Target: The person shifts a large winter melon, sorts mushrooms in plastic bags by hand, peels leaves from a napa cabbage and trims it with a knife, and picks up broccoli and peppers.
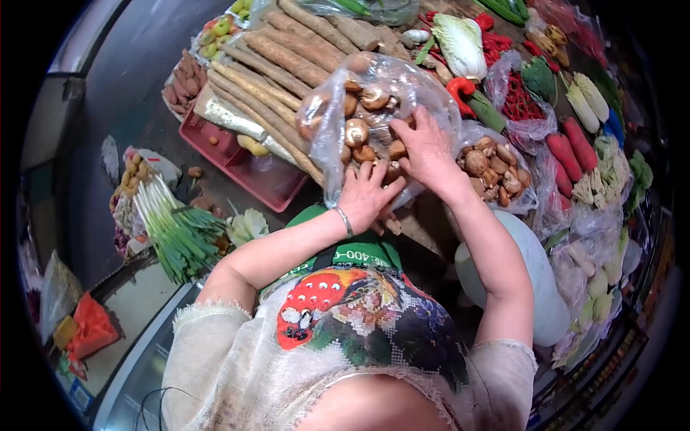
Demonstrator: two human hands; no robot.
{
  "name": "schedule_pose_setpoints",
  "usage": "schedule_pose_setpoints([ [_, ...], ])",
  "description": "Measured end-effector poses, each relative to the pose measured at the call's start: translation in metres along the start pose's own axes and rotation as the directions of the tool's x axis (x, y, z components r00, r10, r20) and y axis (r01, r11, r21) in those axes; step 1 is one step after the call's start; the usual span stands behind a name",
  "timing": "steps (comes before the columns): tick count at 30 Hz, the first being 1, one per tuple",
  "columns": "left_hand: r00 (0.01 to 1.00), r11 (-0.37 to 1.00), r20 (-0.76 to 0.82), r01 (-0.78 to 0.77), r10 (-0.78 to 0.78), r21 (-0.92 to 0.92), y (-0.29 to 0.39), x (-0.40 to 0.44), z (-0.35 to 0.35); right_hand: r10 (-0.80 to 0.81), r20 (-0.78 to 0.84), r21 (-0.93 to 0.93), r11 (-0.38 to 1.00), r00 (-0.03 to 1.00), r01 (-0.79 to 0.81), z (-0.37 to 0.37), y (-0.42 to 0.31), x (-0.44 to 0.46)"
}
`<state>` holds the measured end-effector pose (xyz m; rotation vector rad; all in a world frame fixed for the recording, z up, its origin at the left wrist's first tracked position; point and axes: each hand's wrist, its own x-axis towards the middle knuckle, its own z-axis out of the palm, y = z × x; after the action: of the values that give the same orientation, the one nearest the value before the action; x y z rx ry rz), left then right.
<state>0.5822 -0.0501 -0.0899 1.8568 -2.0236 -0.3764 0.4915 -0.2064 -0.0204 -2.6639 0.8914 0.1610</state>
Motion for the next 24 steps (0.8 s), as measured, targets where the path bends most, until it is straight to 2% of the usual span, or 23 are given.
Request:
schedule_pose_setpoints([
  [1,0.997,1.0,0.078,-0.005,0.003,0.021,0.0,0.003,-0.002,0.015,0.017,-0.022,1.0,1.0,-0.015,-0.002,-0.001,-0.002],
  [2,0.988,0.999,0.155,-0.012,0.005,0.046,-0.001,0.006,-0.004,-0.003,-0.041,-0.016,1.0,0.999,0.002,-0.001,-0.002,-0.006],
  [4,0.991,1.0,0.13,-0.015,0.013,0.017,0.0,0.011,-0.005,0.009,-0.011,0.041,0.999,1.0,-0.009,-0.004,0.004,-0.007],
  [6,0.983,1.0,0.182,0.005,-0.005,0.002,-0.003,0.016,-0.003,-0.071,-0.019,0.236,0.969,0.997,0.073,0.002,0.029,-0.003],
  [7,0.987,1.0,0.162,0.009,-0.005,-0.021,-0.003,0.017,-0.003,-0.068,-0.032,0.404,0.911,0.997,0.076,-0.003,0.037,-0.002],
  [8,0.987,1.0,0.163,0.003,0.001,-0.021,-0.003,0.016,-0.005,-0.021,-0.027,0.452,0.891,0.999,0.031,-0.009,0.043,-0.003],
  [10,0.989,0.993,0.142,-0.02,0.036,-0.115,-0.008,0.013,-0.01,-0.037,-0.085,0.51,0.857,0.996,0.076,-0.027,0.049,-0.01],
  [12,0.998,0.978,0.033,-0.044,0.052,-0.204,-0.014,0.007,-0.011,0.043,0.112,0.848,0.516,0.993,-0.119,-0.046,0.053,-0.02],
  [13,0.999,0.951,-0.014,-0.051,0.049,-0.306,-0.017,0.006,-0.017,0.085,0.241,0.935,0.247,0.967,-0.255,-0.063,0.048,-0.029],
  [14,0.997,0.912,-0.06,-0.062,0.042,-0.404,-0.021,0.006,-0.021,0.075,0.134,0.97,0.197,0.988,-0.146,-0.062,0.055,-0.035],
  [16,0.983,0.852,-0.158,-0.001,-0.096,-0.524,-0.026,0.007,-0.024,0.168,0.131,0.991,-0.058,0.977,-0.123,-0.073,0.063,-0.049],
  [18,0.951,0.679,-0.074,0.159,-0.301,-0.717,-0.027,0.01,-0.036,0.234,0.085,0.952,-0.307,0.969,-0.01,-0.063,0.095,-0.062],
  [20,0.91,0.514,-0.07,0.167,-0.409,-0.841,-0.035,0.011,-0.035,0.393,0.072,0.877,-0.463,0.917,0.129,-0.051,0.121,-0.073],
  [21,0.88,0.348,-0.022,0.165,-0.475,-0.923,-0.036,0.014,-0.036,0.49,0.144,0.837,-0.523,0.86,0.158,-0.044,0.134,-0.08],
  [22,0.847,0.193,-0.002,0.119,-0.531,-0.974,-0.034,0.019,-0.04,0.503,0.137,0.839,-0.517,0.853,0.169,-0.039,0.145,-0.087],
  [24,0.787,0.272,-0.096,0.094,-0.609,-0.958,-0.032,0.023,-0.045,0.571,0.194,0.821,-0.539,0.798,0.186,-0.038,0.162,-0.098],
])
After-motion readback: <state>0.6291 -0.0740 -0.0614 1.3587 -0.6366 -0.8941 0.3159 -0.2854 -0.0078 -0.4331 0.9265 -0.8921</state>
